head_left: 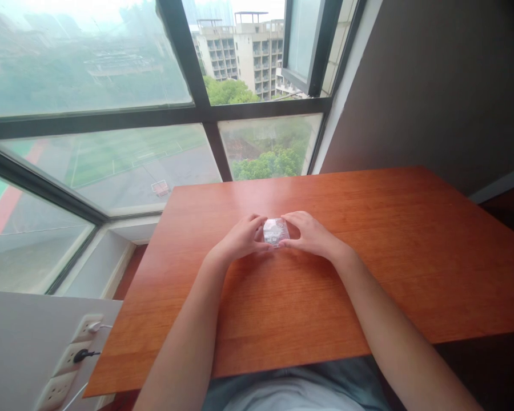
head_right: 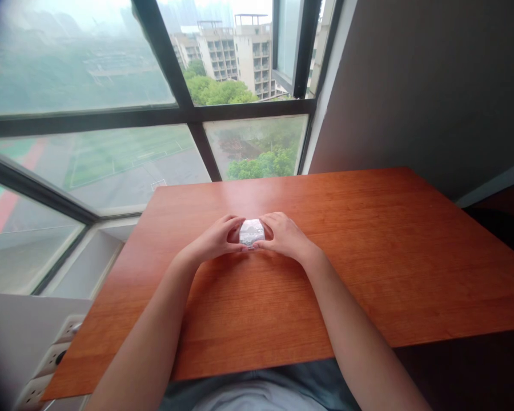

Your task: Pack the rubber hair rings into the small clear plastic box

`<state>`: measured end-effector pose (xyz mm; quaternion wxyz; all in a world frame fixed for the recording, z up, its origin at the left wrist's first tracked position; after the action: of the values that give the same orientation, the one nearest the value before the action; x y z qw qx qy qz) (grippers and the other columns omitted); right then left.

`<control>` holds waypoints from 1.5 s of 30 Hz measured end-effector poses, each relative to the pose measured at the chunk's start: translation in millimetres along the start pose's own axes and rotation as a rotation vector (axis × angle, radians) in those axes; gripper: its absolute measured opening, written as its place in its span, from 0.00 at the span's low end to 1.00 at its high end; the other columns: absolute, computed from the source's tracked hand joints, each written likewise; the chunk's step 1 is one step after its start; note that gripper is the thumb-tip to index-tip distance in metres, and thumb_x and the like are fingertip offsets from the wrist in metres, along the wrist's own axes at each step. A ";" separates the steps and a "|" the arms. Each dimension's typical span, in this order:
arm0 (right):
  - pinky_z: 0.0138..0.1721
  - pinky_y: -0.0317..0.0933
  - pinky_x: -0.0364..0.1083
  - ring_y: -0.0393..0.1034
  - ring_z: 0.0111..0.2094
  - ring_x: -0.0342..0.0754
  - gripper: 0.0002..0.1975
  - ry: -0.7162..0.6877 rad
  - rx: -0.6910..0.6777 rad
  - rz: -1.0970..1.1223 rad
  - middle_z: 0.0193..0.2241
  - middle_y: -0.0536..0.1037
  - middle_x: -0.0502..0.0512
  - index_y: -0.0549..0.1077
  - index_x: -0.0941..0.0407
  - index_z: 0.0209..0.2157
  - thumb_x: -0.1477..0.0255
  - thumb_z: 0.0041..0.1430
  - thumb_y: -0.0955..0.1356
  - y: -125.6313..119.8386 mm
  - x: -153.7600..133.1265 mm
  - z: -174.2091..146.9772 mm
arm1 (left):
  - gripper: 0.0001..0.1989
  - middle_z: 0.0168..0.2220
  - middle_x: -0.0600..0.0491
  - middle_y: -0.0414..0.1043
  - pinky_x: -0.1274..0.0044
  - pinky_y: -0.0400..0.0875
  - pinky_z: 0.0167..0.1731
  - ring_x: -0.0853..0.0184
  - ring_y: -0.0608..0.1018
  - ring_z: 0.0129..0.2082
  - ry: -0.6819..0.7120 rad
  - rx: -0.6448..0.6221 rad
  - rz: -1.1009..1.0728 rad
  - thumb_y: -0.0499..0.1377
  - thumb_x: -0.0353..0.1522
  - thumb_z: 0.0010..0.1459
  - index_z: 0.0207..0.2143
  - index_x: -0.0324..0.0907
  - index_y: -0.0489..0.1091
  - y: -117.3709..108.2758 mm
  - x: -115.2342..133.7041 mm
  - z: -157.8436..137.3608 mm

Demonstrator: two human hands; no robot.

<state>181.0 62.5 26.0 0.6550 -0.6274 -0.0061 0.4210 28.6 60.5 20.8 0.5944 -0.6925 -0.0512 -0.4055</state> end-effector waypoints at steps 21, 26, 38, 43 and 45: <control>0.52 0.62 0.53 0.65 0.49 0.55 0.12 0.064 0.271 -0.007 0.46 0.71 0.59 0.72 0.54 0.43 0.64 0.61 0.65 -3.4 -10.9 1.3 | 0.32 0.40 0.48 0.72 0.71 0.69 0.41 0.63 0.74 0.38 -0.080 0.130 -0.157 0.59 0.46 0.56 0.58 0.39 0.60 3.3 -15.7 5.8; 0.50 0.62 0.54 0.62 0.48 0.57 0.14 0.158 0.243 -0.156 0.46 0.68 0.61 0.72 0.54 0.38 0.58 0.56 0.68 11.9 -24.2 -0.1 | 0.25 0.37 0.49 0.73 0.71 0.70 0.41 0.64 0.74 0.37 -0.120 0.178 -0.196 0.58 0.42 0.57 0.53 0.37 0.65 -1.1 -22.4 6.0; 0.42 0.62 0.53 0.65 0.42 0.58 0.18 0.425 0.192 -0.431 0.38 0.72 0.64 0.69 0.55 0.38 0.56 0.55 0.68 -3.2 1.9 -7.2 | 0.16 0.42 0.48 0.69 0.71 0.70 0.42 0.66 0.74 0.36 -0.079 0.183 -0.127 0.57 0.41 0.58 0.44 0.39 0.70 -3.9 -15.2 6.2; 0.38 0.62 0.50 0.66 0.40 0.56 0.17 0.417 0.221 -0.448 0.35 0.73 0.62 0.69 0.54 0.35 0.55 0.53 0.68 -8.7 7.9 -5.7 | 0.15 0.42 0.49 0.68 0.72 0.71 0.41 0.65 0.74 0.38 -0.049 0.190 -0.100 0.56 0.41 0.58 0.42 0.41 0.71 -3.2 -14.5 5.9; 0.38 0.62 0.48 0.67 0.37 0.54 0.17 0.467 0.253 -0.441 0.33 0.73 0.60 0.69 0.54 0.34 0.54 0.54 0.67 -19.4 19.2 -7.7 | 0.15 0.42 0.49 0.68 0.72 0.71 0.41 0.65 0.74 0.39 -0.049 0.189 -0.087 0.56 0.41 0.58 0.42 0.41 0.71 -3.2 -14.2 5.9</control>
<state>208.1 69.7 30.4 0.7866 -0.6042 0.0604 0.1118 20.4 72.4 14.7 0.6375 -0.6403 -0.1335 -0.4071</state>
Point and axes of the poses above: each hand's wrist, its own z-axis towards the middle knuckle, its own y-axis out of the palm, x = y × z, the point moved 8 cm from there along z, towards the middle knuckle
